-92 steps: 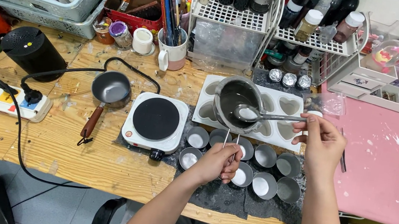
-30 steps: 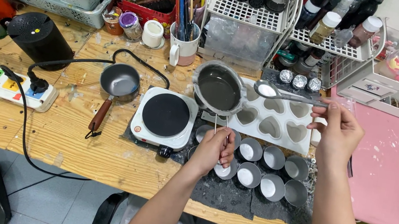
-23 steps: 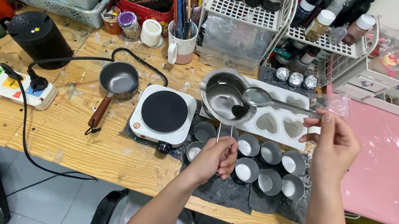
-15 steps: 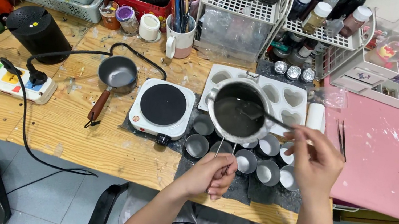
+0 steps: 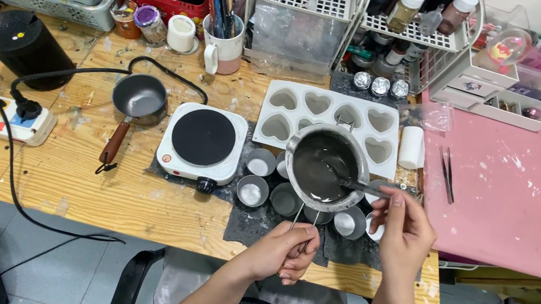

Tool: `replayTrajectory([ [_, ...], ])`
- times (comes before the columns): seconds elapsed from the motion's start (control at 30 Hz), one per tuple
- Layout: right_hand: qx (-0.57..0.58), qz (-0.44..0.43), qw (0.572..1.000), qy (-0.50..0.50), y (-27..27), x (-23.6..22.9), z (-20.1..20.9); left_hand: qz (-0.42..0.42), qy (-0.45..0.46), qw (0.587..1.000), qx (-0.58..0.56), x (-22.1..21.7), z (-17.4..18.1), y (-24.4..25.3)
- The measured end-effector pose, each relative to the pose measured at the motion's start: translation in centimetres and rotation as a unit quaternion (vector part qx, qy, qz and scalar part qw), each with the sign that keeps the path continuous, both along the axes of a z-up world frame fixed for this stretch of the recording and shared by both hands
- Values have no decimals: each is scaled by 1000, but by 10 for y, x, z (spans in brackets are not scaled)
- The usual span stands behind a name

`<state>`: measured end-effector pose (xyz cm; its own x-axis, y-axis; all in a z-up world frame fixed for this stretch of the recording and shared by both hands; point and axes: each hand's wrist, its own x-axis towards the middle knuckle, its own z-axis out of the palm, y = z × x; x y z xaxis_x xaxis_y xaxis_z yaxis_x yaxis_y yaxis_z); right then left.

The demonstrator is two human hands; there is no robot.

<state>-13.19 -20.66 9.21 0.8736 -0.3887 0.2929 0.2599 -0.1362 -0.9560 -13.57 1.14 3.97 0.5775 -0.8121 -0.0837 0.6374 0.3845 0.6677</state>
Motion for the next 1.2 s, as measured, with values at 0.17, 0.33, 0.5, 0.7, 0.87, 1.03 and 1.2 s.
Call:
replayTrajectory([
  [0.17,47,-28,998,1,-3,-5,-12,-1,-1,1000,4,-1,-8,-10],
  [0.33,80,-60,995,-10,-11,-9,-16,4,-6,1000,14,-1,-12,-19],
  [0.5,16,-89,995,-36,-18,-12,-8,-2,-17,999,31,0,-15,-32],
  [0.7,-37,-108,993,-26,-27,-15,-1,-15,-12,999,41,2,-9,-45],
  [0.87,-11,-112,994,-8,-34,-12,3,-26,-10,999,32,5,-12,-54],
  [1.03,20,-130,991,-16,-43,-9,2,-23,-11,999,32,7,-14,-57],
  [1.2,60,-142,988,-18,-55,-5,-4,-13,-18,999,44,10,-16,-58],
])
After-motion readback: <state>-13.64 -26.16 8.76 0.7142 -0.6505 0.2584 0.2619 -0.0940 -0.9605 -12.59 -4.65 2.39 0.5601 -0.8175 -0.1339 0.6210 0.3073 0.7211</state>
